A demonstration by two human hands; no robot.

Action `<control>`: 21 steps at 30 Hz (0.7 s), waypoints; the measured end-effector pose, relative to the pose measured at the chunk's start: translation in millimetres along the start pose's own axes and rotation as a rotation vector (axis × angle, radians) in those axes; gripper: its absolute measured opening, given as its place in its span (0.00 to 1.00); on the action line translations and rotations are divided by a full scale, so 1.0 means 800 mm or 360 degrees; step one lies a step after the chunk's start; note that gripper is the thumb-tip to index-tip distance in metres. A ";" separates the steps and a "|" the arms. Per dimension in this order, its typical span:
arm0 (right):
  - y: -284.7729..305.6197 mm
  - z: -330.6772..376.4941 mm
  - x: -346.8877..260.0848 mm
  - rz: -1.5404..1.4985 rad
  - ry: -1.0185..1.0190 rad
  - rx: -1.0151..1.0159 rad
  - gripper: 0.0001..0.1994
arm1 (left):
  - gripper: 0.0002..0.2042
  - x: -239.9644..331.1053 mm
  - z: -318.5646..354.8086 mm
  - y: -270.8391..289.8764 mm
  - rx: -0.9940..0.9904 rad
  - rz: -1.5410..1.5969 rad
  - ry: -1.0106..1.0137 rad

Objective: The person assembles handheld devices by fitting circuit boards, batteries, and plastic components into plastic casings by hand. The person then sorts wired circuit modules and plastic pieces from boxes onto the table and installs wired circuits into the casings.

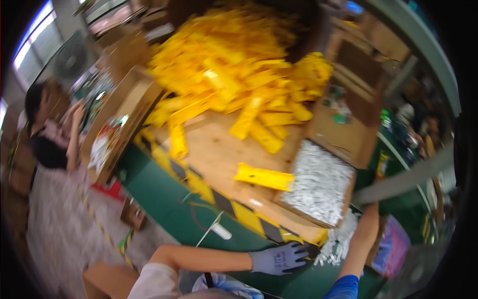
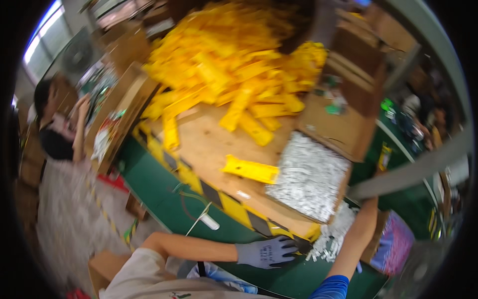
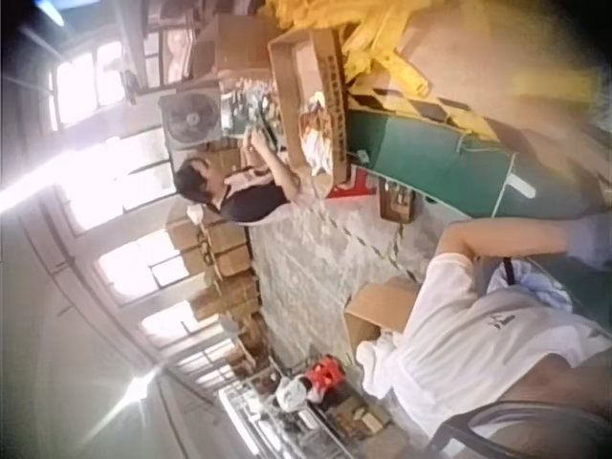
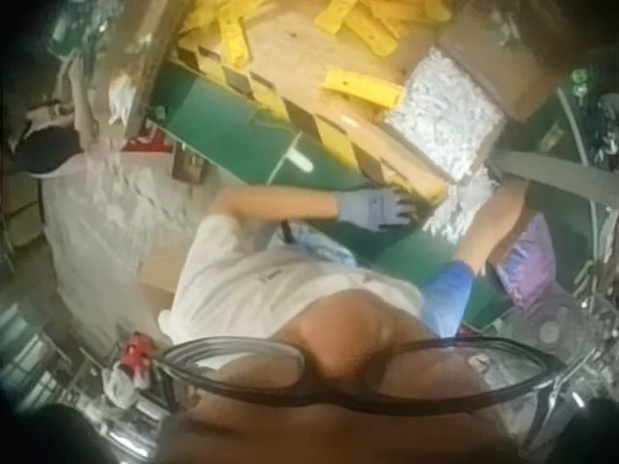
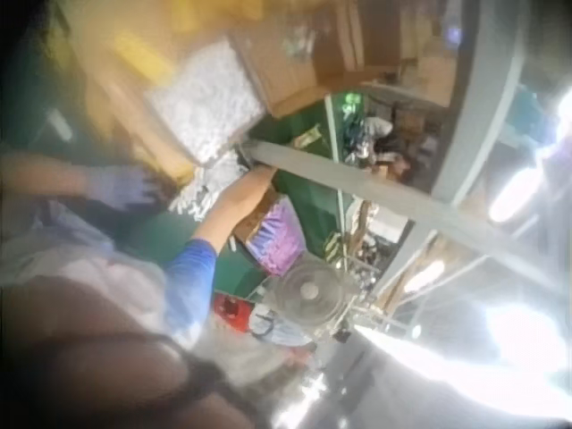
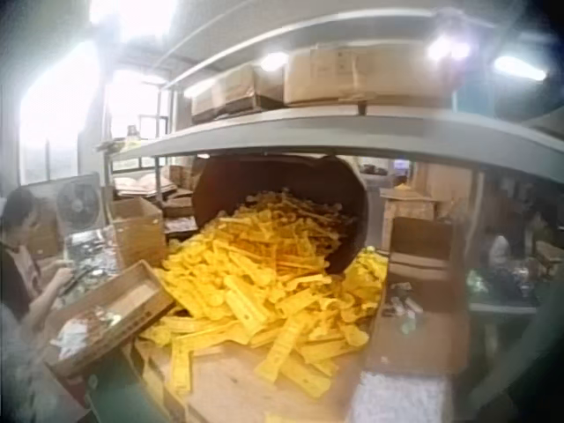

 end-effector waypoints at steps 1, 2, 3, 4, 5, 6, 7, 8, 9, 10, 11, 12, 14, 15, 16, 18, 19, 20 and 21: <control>0.011 0.008 -0.038 -0.0032 0.0039 -0.0050 0.17 | 0.22 0.014 -0.001 -0.005 -0.0005 0.0099 -0.0102; -0.009 -0.062 -0.103 -0.0063 0.0075 -0.0098 0.17 | 0.22 0.014 0.001 -0.006 0.0033 0.0118 -0.0030; -0.019 -0.140 -0.143 -0.0073 0.0095 -0.0081 0.17 | 0.21 0.018 -0.004 -0.004 0.0015 0.0126 -0.0111; -0.033 -0.148 -0.133 -0.0112 0.0130 -0.0110 0.18 | 0.21 0.017 -0.001 0.000 0.0009 0.0110 -0.0145; -0.048 -0.149 -0.114 -0.0139 0.0168 -0.0120 0.18 | 0.21 0.013 0.001 0.001 0.0048 0.0124 -0.0113; -0.046 -0.198 -0.110 -0.0130 0.0206 -0.0056 0.18 | 0.21 0.014 -0.006 -0.004 0.0063 0.0114 -0.0161; -0.052 -0.204 -0.089 -0.0165 0.0237 -0.0047 0.18 | 0.20 0.012 -0.005 -0.006 0.0066 0.0078 -0.0144; -0.036 -0.221 -0.061 -0.0209 0.0265 -0.0022 0.18 | 0.20 0.015 -0.005 0.001 0.0049 0.0081 -0.0144; -0.011 -0.242 -0.038 -0.0247 0.0285 0.0027 0.19 | 0.20 0.016 -0.007 -0.001 0.0055 0.0083 -0.0167; 0.003 -0.246 -0.020 -0.0285 0.0302 0.0065 0.19 | 0.19 0.014 -0.009 -0.008 0.0098 0.0092 -0.0158; 0.020 -0.252 -0.011 -0.0313 0.0327 0.0130 0.19 | 0.18 0.019 -0.010 -0.010 0.0143 0.0103 -0.0179; 0.075 -0.273 0.012 -0.0324 0.0365 0.0249 0.19 | 0.16 0.031 -0.014 -0.003 0.0143 0.0037 -0.0234; 0.162 -0.261 0.040 -0.0447 0.0326 0.0730 0.20 | 0.15 0.042 -0.013 -0.005 0.0168 -0.0075 -0.0406; 0.093 -0.160 -0.023 -0.0664 0.0176 0.0714 0.14 | 0.14 0.026 0.009 -0.016 0.0139 -0.0205 -0.0280; 0.114 -0.095 -0.076 -0.0671 0.0281 0.0818 0.11 | 0.13 0.028 0.014 -0.012 0.0154 -0.0253 -0.0258; 0.131 0.034 -0.177 -0.0781 0.0660 0.0712 0.06 | 0.13 0.030 0.023 -0.018 0.0172 -0.0250 -0.0403; 0.129 0.106 -0.233 -0.0870 0.0922 0.0526 0.04 | 0.12 0.038 0.025 -0.017 0.0164 -0.0254 -0.0562; 0.116 0.171 -0.278 -0.0824 0.0980 0.0367 0.04 | 0.14 0.052 0.027 -0.019 -0.0097 -0.0108 -0.0698; 0.085 0.244 -0.348 -0.0526 0.1441 0.0006 0.04 | 0.14 0.076 0.041 -0.014 -0.0143 -0.0102 -0.0737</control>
Point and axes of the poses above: each hand's wrist, its own z-axis away from the middle knuckle, its own y-axis out of the back of the hand, x = y × z, the point moved 8 cm from there along -z, towards the middle knuckle, and after that the axes turned 8 degrees about z, right-handed, at the moved point
